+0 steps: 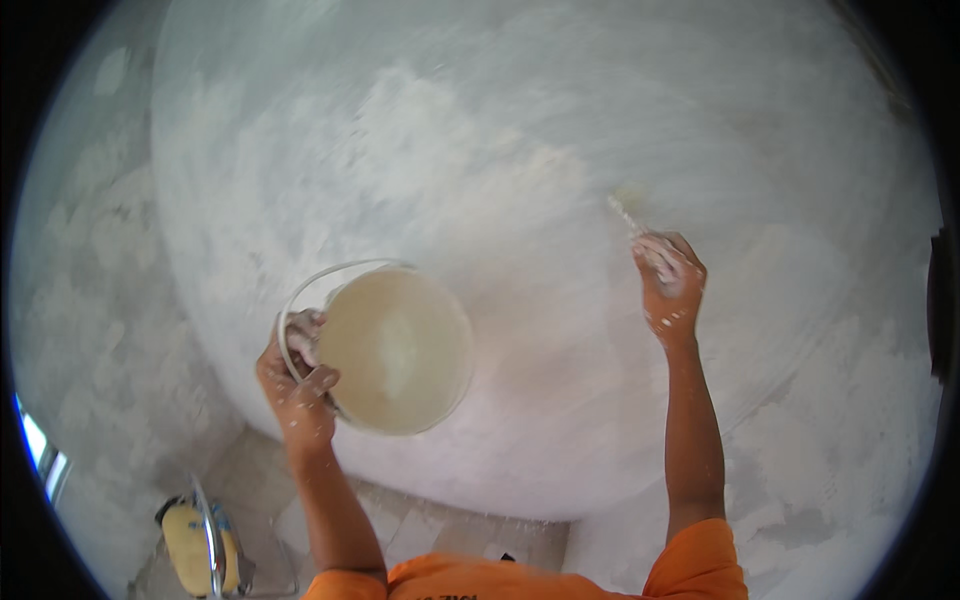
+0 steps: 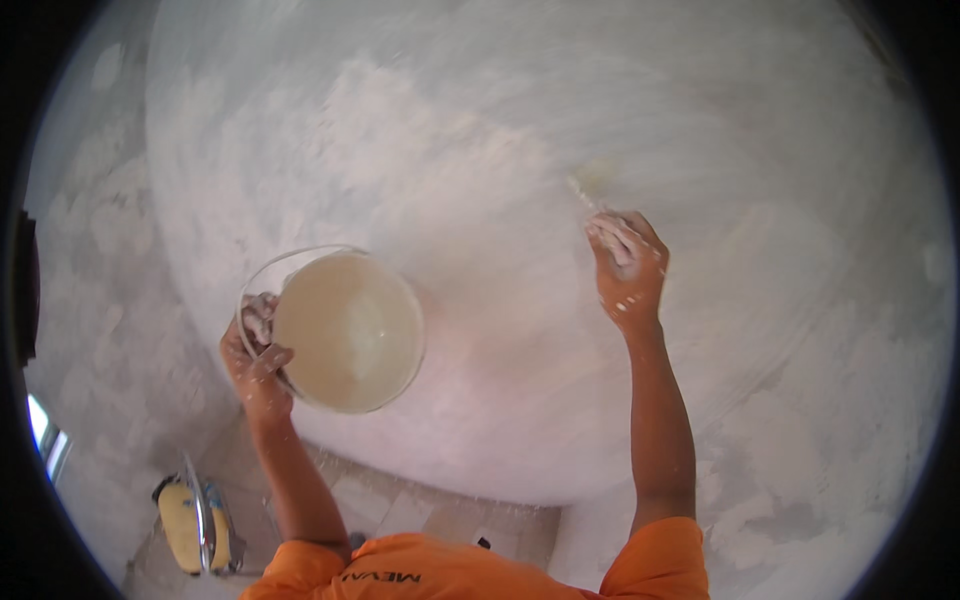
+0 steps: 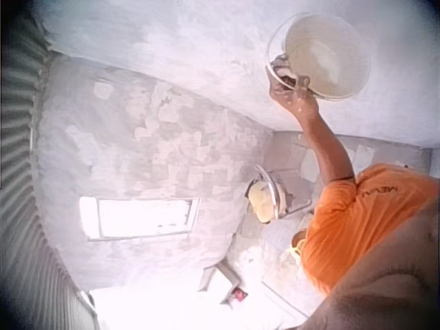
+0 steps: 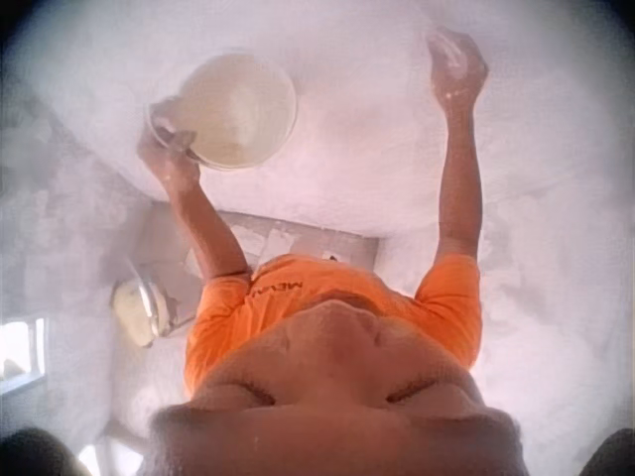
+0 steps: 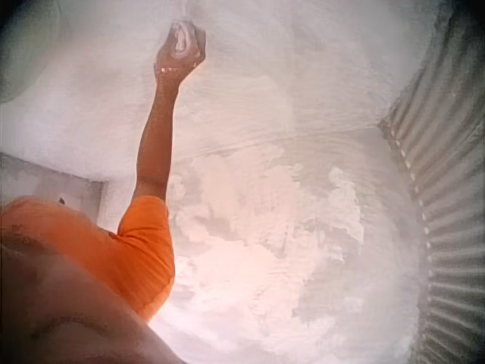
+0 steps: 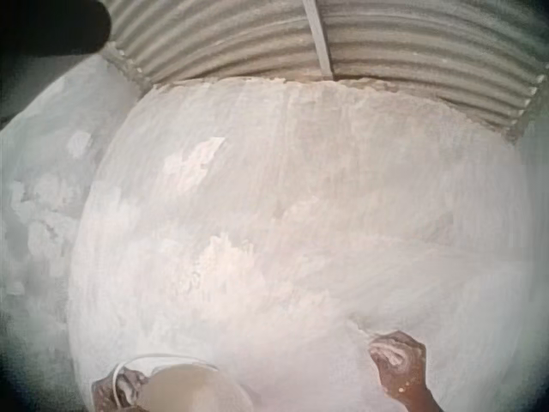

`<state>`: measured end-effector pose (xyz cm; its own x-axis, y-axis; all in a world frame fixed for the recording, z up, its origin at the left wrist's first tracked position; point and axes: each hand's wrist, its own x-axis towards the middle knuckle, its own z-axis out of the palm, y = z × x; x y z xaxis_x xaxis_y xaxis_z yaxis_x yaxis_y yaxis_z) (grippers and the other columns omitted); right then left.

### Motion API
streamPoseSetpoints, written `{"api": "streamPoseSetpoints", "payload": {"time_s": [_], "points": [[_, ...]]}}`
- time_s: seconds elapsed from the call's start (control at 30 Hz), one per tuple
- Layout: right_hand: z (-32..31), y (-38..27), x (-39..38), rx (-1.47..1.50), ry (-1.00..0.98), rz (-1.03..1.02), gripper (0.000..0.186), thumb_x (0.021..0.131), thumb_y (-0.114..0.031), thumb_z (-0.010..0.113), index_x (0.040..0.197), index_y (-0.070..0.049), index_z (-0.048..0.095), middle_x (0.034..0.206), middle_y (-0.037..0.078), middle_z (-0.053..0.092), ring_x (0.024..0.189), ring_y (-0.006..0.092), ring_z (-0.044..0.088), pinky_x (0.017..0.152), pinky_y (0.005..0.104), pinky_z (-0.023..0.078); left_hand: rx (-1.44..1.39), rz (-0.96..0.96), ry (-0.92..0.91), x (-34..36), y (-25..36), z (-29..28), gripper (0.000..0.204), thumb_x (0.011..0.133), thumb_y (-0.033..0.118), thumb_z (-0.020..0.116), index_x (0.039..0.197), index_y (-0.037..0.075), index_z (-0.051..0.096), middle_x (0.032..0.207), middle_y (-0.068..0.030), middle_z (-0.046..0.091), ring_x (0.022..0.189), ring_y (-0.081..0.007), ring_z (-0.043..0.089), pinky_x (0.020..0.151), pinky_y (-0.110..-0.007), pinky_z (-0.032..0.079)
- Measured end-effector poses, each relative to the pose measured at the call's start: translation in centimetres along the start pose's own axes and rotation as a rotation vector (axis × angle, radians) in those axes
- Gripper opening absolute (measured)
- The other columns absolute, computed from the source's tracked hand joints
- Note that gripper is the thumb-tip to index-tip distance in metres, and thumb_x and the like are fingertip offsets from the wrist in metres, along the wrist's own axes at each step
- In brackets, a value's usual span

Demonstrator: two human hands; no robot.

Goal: The person applies a white plaster or coating mixture to a wall using a brush. They repeatedly dip the brush into a white bucket held in their left hand and spread the material across the wall surface in multiple directions.

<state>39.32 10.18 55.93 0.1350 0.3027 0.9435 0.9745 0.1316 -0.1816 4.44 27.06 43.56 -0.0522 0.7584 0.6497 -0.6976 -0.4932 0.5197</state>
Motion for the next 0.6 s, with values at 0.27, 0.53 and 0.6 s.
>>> {"api": "streamPoseSetpoints", "payload": {"time_s": [0.27,0.53,0.6], "points": [[5.8,-8.3,-7.3,0.866,-0.003,0.645,0.02,0.089,-0.009,0.066,0.093,0.01,0.065,0.087,0.018,0.066,0.085,0.0265,0.068,0.069,0.0352,0.061,0.129,-0.16,-0.022,-0.1,1.8,-1.5,0.024,0.047,-0.007,0.05,0.069,0.001,0.051,0.088,-0.0099,0.053,0.102,-0.0297,0.056,0.097,-0.042,0.042],[13.3,-14.8,-11.5,0.933,-0.252,0.944,0.015,0.088,-0.005,0.068,0.092,0.01,0.066,0.09,0.014,0.067,0.075,0.0214,0.066,0.069,0.03,0.055,0.334,-0.216,-0.127,0.1,2.5,-5.4,0.025,0.047,-0.011,0.046,0.068,0.002,0.052,0.085,-0.0084,0.053,0.089,-0.0268,0.061,0.113,-0.046,0.033],[14.9,-16.4,-12.4,0.959,-0.403,0.885,0.013,0.087,-0.003,0.069,0.093,0.009,0.067,0.09,0.012,0.068,0.076,0.0196,0.066,0.072,0.0286,0.054,0.332,-0.209,-0.122,0.1,2.9,-6.7,0.023,0.046,-0.005,0.05,0.067,0.004,0.052,0.085,-0.0077,0.054,0.089,-0.0259,0.061,0.114,-0.048,0.031]]}}
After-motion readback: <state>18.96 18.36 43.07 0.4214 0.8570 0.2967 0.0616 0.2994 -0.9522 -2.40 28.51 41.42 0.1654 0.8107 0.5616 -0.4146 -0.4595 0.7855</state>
